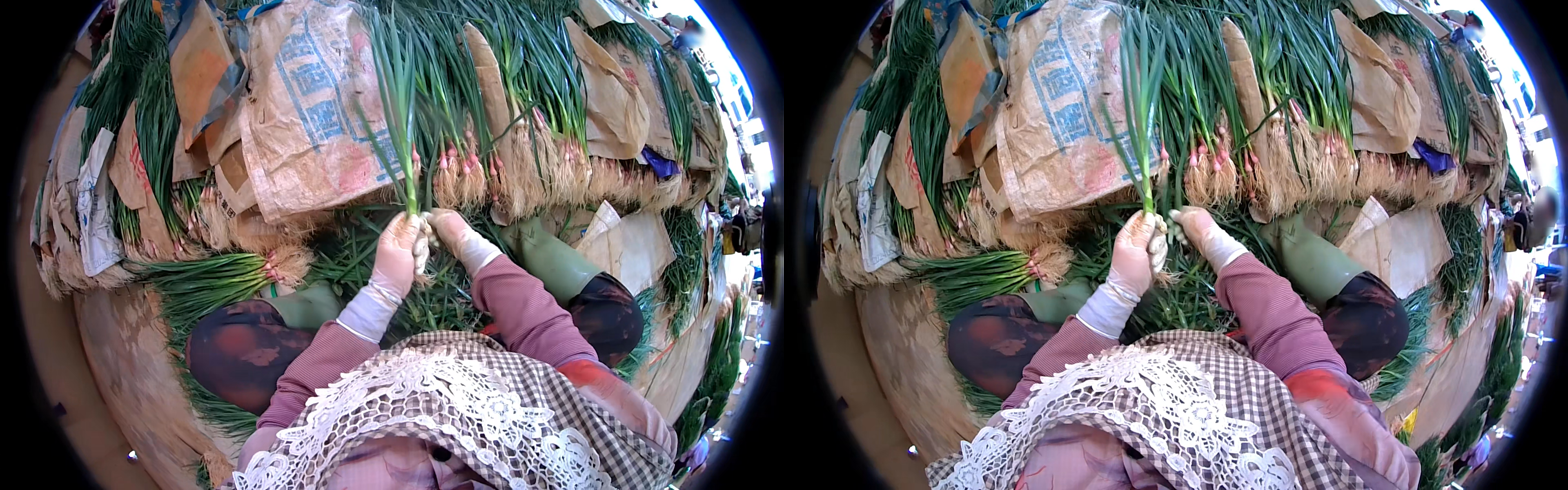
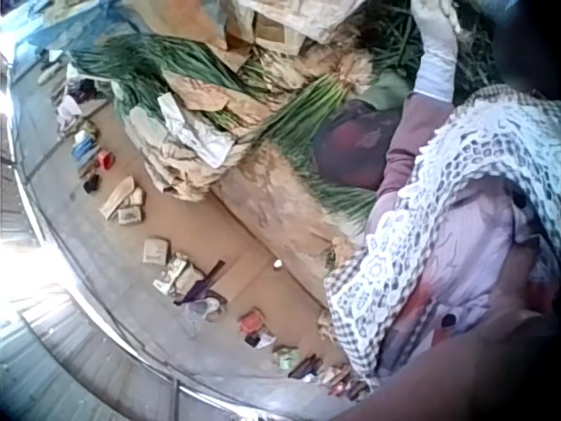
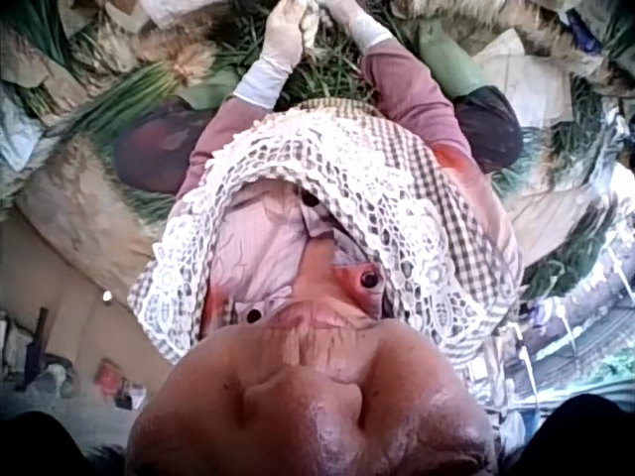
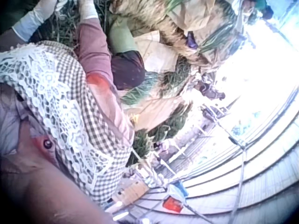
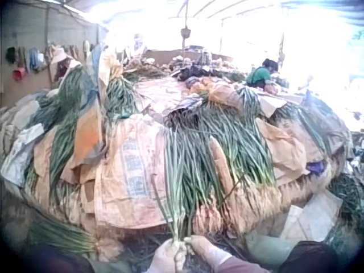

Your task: The person sorts green onions by hand, peeling away outer leaves and organizing them into bundles while sitting among large piles of produce on a tarp.

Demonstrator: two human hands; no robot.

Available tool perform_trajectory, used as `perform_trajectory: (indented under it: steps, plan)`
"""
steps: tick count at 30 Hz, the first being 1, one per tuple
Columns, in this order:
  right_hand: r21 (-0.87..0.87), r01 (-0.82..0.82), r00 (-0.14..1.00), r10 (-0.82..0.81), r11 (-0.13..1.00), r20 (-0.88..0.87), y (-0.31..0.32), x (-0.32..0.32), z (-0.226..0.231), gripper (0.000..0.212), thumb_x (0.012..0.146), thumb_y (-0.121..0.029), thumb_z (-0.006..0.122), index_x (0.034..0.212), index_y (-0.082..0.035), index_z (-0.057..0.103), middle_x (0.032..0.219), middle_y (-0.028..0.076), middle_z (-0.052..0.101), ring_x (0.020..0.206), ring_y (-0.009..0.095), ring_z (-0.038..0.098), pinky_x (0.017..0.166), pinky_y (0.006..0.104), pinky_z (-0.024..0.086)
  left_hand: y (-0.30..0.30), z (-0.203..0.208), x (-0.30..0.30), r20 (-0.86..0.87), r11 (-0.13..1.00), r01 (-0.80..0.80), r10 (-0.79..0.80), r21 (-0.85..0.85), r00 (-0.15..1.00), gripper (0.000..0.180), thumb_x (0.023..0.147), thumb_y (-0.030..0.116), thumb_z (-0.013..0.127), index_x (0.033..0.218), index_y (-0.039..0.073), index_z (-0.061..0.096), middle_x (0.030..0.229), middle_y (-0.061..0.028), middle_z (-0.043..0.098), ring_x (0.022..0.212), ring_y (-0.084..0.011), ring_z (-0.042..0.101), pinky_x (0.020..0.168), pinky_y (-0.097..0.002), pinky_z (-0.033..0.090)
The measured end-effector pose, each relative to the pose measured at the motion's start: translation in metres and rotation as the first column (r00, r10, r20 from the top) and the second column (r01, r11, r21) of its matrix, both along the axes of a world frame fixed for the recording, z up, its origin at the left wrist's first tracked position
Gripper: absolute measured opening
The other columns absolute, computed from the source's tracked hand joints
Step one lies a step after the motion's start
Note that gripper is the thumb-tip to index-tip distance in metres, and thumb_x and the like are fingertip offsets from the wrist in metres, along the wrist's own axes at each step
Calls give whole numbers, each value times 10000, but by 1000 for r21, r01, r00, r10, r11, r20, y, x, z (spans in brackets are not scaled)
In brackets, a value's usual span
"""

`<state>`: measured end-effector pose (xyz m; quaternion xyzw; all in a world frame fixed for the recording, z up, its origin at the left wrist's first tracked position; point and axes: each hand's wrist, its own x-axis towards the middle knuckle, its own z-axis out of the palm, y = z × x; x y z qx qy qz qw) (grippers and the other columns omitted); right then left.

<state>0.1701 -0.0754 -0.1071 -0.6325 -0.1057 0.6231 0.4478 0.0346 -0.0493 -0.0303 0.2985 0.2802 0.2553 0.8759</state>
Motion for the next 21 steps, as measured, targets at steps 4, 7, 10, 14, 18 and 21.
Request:
perform_trajectory:
  steps: [4, 7, 10, 14, 18, 21]
  plan:
    - [176, 148, 826, -24, 973, -563, 19, -14, 80, 227, 834, -242, 448, 790, -37, 535, 474, -33, 395, 330, 60, 291, 299, 186, 216, 1, -6, -7, 133, 992, 105, -95, -73, 987, 347, 883, 347, 344, 827, 37, 490, 452, 32, 327, 343, -80, 315, 314, -213, 276]
    - [298, 92, 900, 49, 950, -434, 32, -19, 65, 207, 806, -251, 478, 775, -59, 547, 526, 9, 473, 351, 109, 406, 329, 234, 327, 9, 1, -10, 391, 932, 280, -175, -229, 904, 521, 861, 460, 296, 939, -16, 492, 422, 38, 307, 318, -95, 311, 300, -233, 287]
    - [178, -397, 879, 317, 900, 356, 18, -16, -40, 240, 808, -280, 440, 823, -72, 560, 730, 52, 563, 605, 142, 509, 545, 273, 406, -1, 30, -3, 470, 903, 359, -218, -235, 855, 617, 835, 506, 313, 1079, -48, 435, 409, 52, 317, 306, -74, 322, 282, -210, 287]
    - [-181, -981, -73, 734, 68, 675, -28, -31, -57, 481, 753, -411, 528, 1083, -61, 512, 929, 104, 570, 834, 200, 526, 808, 301, 378, 16, 19, -9, 171, 993, 83, -97, 88, 980, 455, 882, 350, 341, 935, -73, 499, 477, 18, 407, 379, -84, 404, 362, -218, 380]
    - [-344, -474, 127, 450, 810, 884, 7, 2, 77, 348, 723, -334, 561, 955, -74, 555, 867, 131, 573, 819, 251, 561, 693, 371, 438, 30, -11, -14, -177, 999, -48, 43, -23, 983, 269, 854, 214, 435, 884, -35, 530, 505, 6, 417, 419, -103, 406, 417, -227, 384]
    - [-270, -48, -40, 268, 962, 963, 31, 54, 79, 298, 707, -312, 571, 924, -107, 563, 767, 106, 577, 787, 252, 573, 672, 354, 456, 24, -26, -13, 16, 917, 167, -173, -362, 985, 206, 818, 176, 485, 875, -12, 547, 430, 25, 349, 365, -95, 330, 375, -239, 314]
